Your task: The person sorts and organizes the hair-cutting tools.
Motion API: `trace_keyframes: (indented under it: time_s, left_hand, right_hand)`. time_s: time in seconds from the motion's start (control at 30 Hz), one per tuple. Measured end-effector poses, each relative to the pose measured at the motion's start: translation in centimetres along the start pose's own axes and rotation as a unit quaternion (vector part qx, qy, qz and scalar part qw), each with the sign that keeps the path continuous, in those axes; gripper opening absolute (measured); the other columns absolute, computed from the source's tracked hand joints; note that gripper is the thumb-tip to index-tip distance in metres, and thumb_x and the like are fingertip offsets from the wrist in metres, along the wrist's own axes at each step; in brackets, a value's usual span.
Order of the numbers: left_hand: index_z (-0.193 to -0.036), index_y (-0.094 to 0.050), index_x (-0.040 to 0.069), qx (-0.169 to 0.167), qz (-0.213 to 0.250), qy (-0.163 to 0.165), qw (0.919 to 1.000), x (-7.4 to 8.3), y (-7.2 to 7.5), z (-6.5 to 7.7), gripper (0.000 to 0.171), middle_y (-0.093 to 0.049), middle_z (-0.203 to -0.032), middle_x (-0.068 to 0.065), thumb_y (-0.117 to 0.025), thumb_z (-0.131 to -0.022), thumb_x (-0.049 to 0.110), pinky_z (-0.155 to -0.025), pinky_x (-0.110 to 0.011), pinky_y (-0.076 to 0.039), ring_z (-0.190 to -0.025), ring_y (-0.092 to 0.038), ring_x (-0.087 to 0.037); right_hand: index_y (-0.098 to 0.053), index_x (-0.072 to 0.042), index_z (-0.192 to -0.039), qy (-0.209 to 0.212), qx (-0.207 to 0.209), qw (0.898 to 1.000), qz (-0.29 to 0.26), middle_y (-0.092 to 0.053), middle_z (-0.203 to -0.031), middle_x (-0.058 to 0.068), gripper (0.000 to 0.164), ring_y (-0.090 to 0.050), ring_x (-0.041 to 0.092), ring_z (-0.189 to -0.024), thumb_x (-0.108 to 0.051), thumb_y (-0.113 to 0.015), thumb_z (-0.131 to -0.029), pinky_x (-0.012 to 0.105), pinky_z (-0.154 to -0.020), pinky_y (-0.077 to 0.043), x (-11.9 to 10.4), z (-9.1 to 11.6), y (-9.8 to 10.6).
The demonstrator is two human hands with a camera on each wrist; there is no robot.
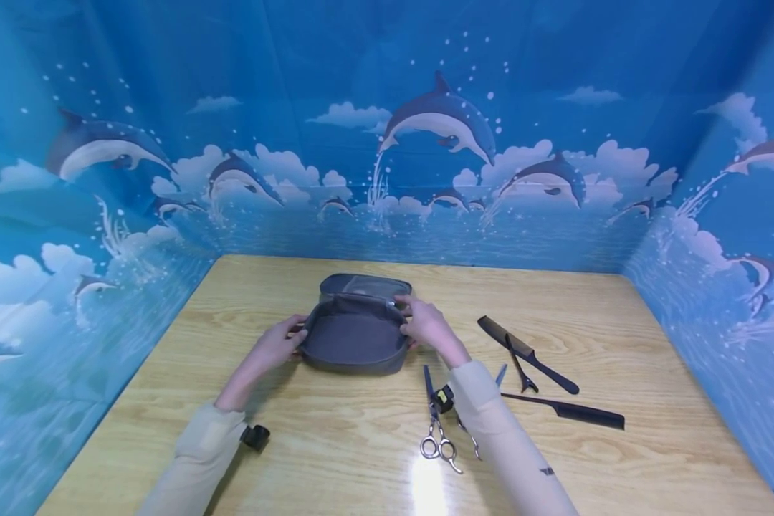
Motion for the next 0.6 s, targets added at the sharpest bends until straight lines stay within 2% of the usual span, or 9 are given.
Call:
trace_keyframes:
  time_s: [0.17,0.33,0.6]
  left_hand:
    - [-0.144,-0.049,-0.004,0.001,0.007,-0.002,1.0000,0.12,-0.24,0.09,0.040,-0.057,-0.136,-0.032,-0.050,-0.105,0.007,-0.072,-0.034,-0.062,-0.111,-0.066,-0.042]
    - [-0.143,-0.050,-0.005,0.004,0.009,-0.007,0.9999,0.18,-0.46,0.01,0.039,-0.057,-0.134,-0.033,-0.049,-0.105,0.006,-0.071,-0.034,-0.062,-0.107,-0.067,-0.041]
    - [-0.143,-0.050,-0.004,0.006,0.015,0.004,0.9999,0.10,-0.63,0.02,0.040,-0.058,-0.135,-0.031,-0.050,-0.105,0.007,-0.071,-0.032,-0.061,-0.107,-0.067,-0.039]
  right_hand:
    - [-0.035,-0.016,-0.158,0.003,0.003,1.000,0.005,-0.048,-0.149,0.026,0.070,-0.071,0.022,-0.075,0.006,-0.058,-0.096,0.038,-0.064,-0.062,0.25,0.13,0.11]
    - [-0.035,-0.015,-0.158,0.006,0.005,1.000,0.005,-0.049,-0.149,0.027,0.071,-0.072,0.027,-0.086,0.006,-0.060,-0.095,0.037,-0.064,-0.062,0.49,0.23,0.17]
    - [-0.035,-0.015,-0.158,0.009,0.016,1.000,0.000,-0.050,-0.147,0.027,0.070,-0.071,0.031,-0.098,0.005,-0.061,-0.096,0.037,-0.066,-0.062,0.69,0.57,0.12]
Point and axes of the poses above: each hand's wrist, its own z-axis away from the middle knuckle, its own y-axis out of the back of the hand, x = y × z, the point moved 7 cm from there along -z, towards the middle knuckle
